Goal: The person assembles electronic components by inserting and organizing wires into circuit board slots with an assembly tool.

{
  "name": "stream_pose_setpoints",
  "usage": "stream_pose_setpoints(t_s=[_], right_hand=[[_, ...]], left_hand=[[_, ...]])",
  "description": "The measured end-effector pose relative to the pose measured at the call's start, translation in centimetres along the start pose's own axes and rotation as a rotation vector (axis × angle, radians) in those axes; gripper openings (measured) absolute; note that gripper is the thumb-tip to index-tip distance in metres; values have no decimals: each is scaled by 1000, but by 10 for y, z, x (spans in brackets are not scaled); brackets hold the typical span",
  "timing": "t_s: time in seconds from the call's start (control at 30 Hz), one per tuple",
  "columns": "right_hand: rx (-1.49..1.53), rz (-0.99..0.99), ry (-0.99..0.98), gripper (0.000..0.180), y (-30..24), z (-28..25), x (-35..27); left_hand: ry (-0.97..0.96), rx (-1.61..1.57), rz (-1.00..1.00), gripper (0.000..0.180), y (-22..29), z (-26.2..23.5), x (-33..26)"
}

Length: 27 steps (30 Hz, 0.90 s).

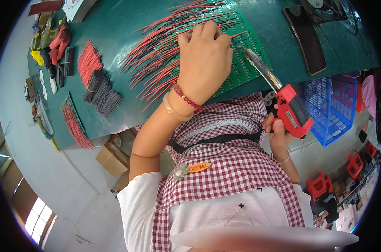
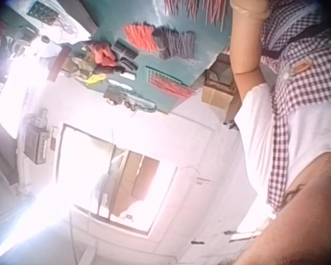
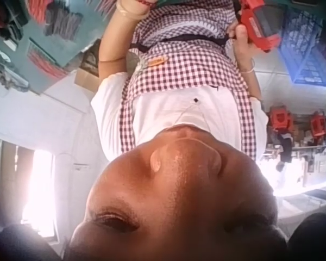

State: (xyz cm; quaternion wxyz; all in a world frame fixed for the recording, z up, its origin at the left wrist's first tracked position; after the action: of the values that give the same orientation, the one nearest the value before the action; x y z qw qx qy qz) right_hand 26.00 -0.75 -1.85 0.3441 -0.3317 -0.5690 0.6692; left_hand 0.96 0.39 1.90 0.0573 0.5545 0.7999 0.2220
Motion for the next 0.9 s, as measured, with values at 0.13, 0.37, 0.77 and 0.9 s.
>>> stream_pose_setpoints(t_s=[0.13,0.37,0.77,0.9], right_hand=[[-4,-3,-1,38,-2,2,1],[-70,39,-32,39,1,1,3],[4,-77,52,43,-7,1,5],[13,-74,57,43,-7,4,8]], left_hand=[[-4,9,-8,8,-1,2,0],[-23,48,-10,8,-2,7,3],[-19,56,-15,8,-2,8,4],[1,44,-15,8,-5,8,3]])
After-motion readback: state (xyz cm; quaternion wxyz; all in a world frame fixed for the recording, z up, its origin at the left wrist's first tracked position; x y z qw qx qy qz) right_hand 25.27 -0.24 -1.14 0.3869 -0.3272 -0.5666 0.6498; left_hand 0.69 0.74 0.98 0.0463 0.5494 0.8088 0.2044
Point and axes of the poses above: each hand's wrist, its own x-axis towards the middle knuckle, its own z-axis out of the palm, y = z × x, the point moved 3 cm from there along x, towards the middle knuckle, and after that the axes turned 8 degrees about -z, right-handed, at the moved point
